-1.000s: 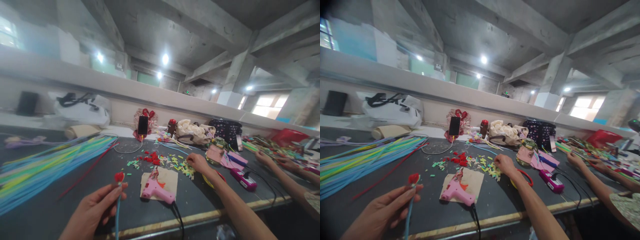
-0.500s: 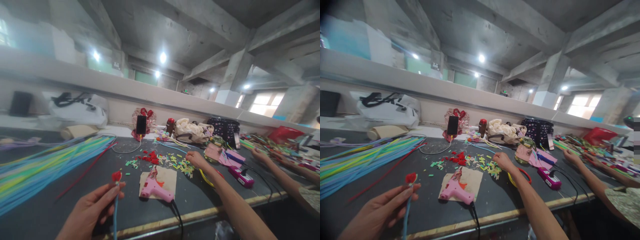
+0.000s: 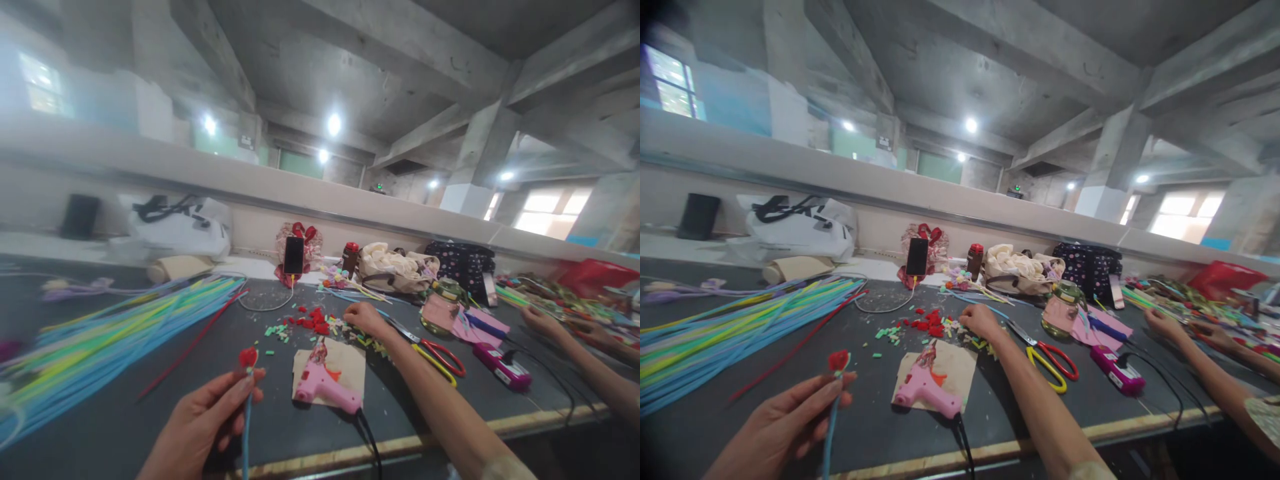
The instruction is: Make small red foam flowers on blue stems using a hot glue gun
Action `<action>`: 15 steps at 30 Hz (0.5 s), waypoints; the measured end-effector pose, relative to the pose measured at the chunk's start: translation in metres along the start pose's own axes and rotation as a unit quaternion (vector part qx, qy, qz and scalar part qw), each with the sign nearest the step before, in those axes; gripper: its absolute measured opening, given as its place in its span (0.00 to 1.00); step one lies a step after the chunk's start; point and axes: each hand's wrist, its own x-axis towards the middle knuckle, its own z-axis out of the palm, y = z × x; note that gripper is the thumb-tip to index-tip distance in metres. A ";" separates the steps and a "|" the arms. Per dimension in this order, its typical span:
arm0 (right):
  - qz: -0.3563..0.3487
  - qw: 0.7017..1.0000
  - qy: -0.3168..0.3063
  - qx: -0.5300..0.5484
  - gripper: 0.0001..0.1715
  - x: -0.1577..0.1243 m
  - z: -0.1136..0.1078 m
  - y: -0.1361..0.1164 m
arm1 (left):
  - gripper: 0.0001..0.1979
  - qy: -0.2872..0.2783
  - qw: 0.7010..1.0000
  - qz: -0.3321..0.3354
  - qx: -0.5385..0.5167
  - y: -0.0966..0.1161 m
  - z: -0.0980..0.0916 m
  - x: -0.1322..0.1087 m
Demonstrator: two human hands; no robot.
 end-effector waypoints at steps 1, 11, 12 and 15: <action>0.006 1.000 -0.004 0.008 0.13 0.002 0.002 0.000 | 0.17 0.000 1.000 0.003 -0.003 -0.001 0.000 0.001; 0.042 0.986 -0.050 0.152 0.14 -0.006 -0.010 0.019 | 0.17 0.000 1.000 -0.002 -0.004 -0.003 -0.001 0.002; 0.041 0.984 -0.050 0.168 0.14 -0.009 -0.013 0.022 | 0.17 0.001 1.000 0.000 -0.004 -0.003 -0.001 0.002; 0.032 0.976 -0.043 0.209 0.14 -0.017 -0.018 0.025 | 0.17 -0.005 1.000 0.004 0.002 -0.004 -0.001 0.002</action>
